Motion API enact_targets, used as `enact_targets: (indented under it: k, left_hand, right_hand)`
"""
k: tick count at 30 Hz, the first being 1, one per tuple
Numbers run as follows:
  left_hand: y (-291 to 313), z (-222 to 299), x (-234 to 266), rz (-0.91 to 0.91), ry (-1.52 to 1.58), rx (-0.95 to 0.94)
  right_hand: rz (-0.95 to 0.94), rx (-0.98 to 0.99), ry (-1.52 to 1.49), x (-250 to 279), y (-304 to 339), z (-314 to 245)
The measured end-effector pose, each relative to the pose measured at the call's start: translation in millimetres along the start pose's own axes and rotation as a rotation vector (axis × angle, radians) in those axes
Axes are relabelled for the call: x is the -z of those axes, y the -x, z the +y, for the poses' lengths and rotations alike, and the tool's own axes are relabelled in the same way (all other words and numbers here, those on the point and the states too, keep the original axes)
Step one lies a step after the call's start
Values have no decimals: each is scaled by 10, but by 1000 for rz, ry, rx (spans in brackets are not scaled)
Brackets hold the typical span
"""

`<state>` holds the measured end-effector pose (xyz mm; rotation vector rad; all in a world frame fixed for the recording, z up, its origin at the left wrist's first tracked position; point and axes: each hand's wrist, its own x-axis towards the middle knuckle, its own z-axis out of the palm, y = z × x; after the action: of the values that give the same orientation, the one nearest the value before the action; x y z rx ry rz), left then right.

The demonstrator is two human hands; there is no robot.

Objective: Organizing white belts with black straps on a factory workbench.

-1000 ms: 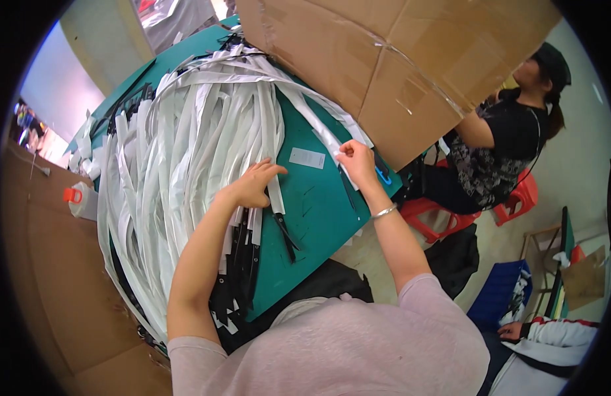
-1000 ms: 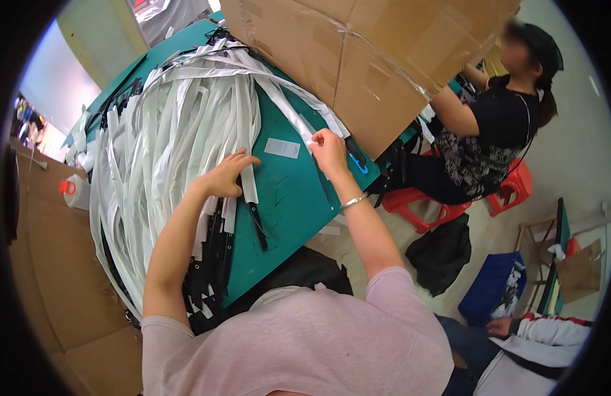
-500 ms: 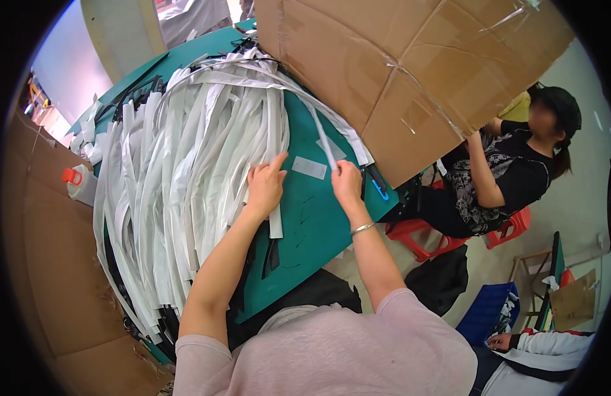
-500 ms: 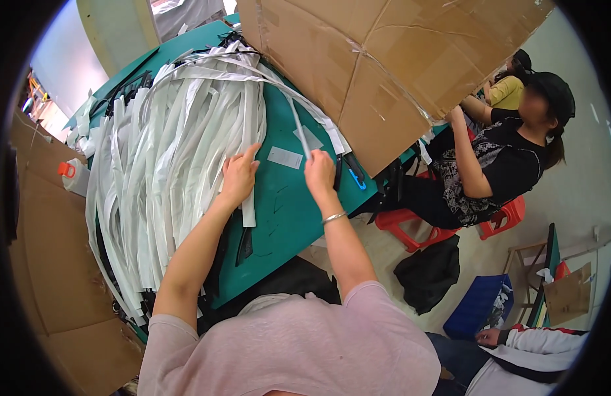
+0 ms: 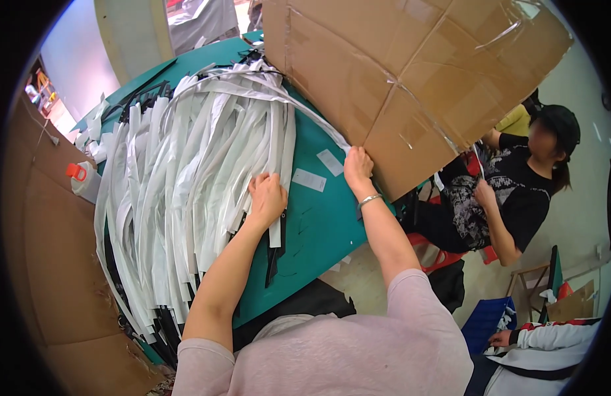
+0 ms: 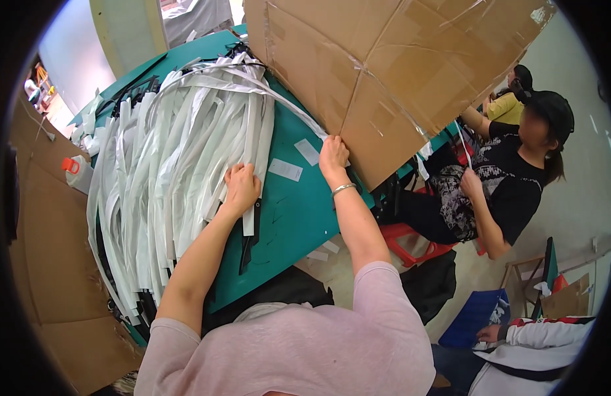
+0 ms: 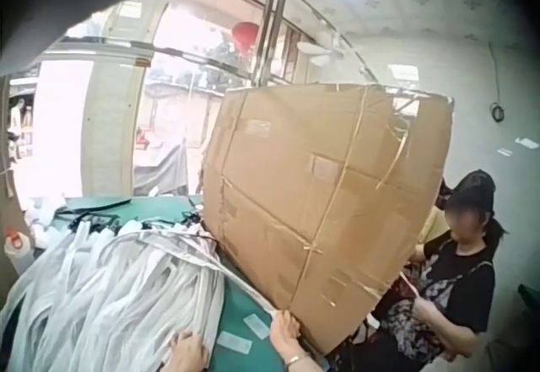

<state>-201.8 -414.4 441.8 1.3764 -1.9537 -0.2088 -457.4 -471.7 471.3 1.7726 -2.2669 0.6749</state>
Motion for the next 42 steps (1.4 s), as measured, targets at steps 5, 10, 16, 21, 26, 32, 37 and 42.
enact_targets:
  k: [5, 10, 16, 21, 26, 32, 37, 42]
  left_hand:
    - [44, -21, 161, -98, 106, 5]
    - [-75, 12, 188, -253, 79, 237]
    - [-62, -11, 161, -105, 218, 172]
    - [22, -80, 109, -30, 183, 120]
    - [53, -25, 195, -27, 240, 149]
    - [73, -1, 186, 9, 254, 134]
    - [62, -11, 162, 5, 219, 123]
    - [51, -49, 218, -11, 248, 174]
  right_hand:
    - [-259, 93, -249, 419, 268, -391]
    - [-491, 477, -818, 429, 1092, -979]
    - [43, 196, -364, 15, 219, -58]
    - [120, 339, -200, -237, -136, -50]
    - [20, 348, 0, -466, -325, -31]
    - [-89, 337, -159, -45, -355, -164]
    - [-363, 317, -416, 390, -353, -334]
    - [-447, 266, -682, 416, -16, -748]
